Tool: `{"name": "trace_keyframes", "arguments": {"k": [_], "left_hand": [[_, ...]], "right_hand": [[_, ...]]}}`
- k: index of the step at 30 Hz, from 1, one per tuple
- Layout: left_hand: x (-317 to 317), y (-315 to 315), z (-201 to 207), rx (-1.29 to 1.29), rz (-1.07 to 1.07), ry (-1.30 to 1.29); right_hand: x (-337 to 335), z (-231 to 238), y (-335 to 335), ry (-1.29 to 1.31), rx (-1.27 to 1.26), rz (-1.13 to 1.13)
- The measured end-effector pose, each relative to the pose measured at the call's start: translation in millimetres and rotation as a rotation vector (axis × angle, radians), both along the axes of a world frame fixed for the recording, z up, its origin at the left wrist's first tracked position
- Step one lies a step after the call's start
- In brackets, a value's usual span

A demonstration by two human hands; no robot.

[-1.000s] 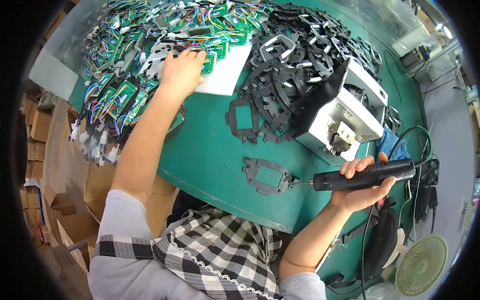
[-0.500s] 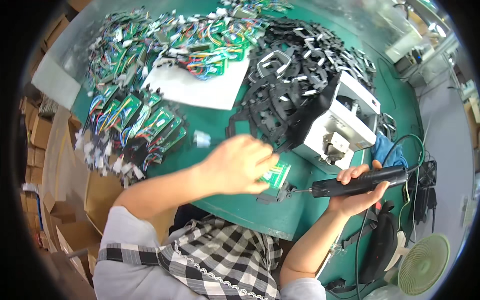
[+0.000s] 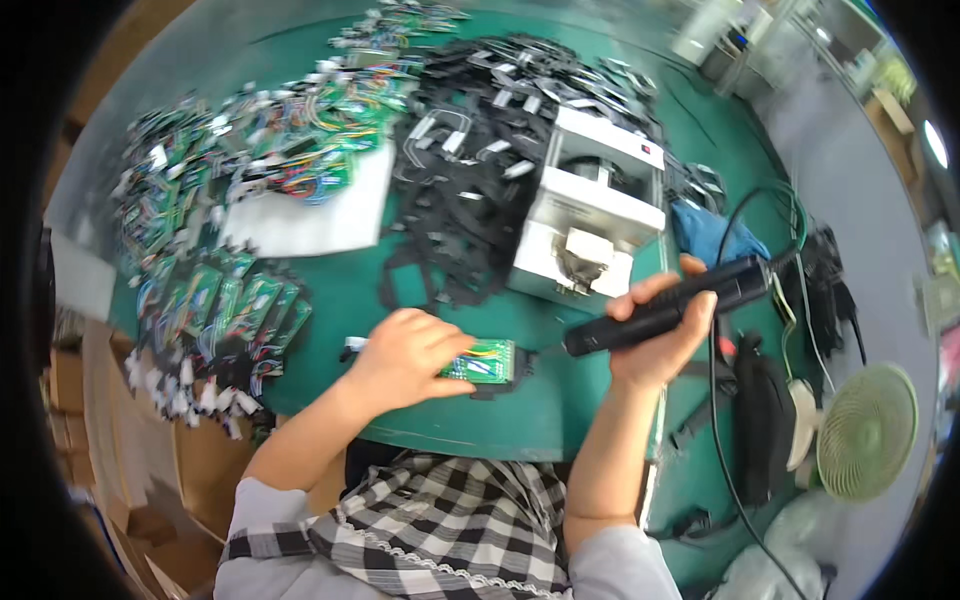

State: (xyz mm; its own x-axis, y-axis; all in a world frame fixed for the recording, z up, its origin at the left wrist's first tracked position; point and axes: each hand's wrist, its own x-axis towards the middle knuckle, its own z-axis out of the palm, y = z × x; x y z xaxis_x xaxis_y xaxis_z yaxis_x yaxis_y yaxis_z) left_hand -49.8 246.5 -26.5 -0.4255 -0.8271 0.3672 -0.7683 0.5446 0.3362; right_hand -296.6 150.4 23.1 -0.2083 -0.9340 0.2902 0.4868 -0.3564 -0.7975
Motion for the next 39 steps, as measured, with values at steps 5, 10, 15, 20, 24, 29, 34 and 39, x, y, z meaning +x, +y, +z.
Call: {"name": "trace_keyframes", "arguments": {"k": [5,10,15,20,24,29,34,39], "left_hand": [[-7,-2,8,0.056,0.028,0.061],[-10,-1,-1,-0.016,0.019,0.131],[-4,-1,2,-0.049,0.059,0.198],[4,0,3,-0.108,0.143,0.16],[3,-3,4,-0.12,0.167,0.146],[0,2,3,-0.084,0.089,0.142],[-9,-1,-3,-0.038,0.025,0.126],[-13,-1,-2,-0.003,0.007,0.108]], "right_hand": [[0,53,-15,0.228,-0.403,-0.256],[21,67,-31,0.391,-0.561,-0.258],[32,60,-30,0.423,-0.508,-0.237],[35,56,-32,0.465,-0.515,-0.26],[36,57,-22,0.5,-0.468,-0.202],[33,43,1,0.293,-0.282,-0.056],[38,29,13,0.308,-0.265,0.008],[42,17,16,0.361,-0.236,0.078]]}}
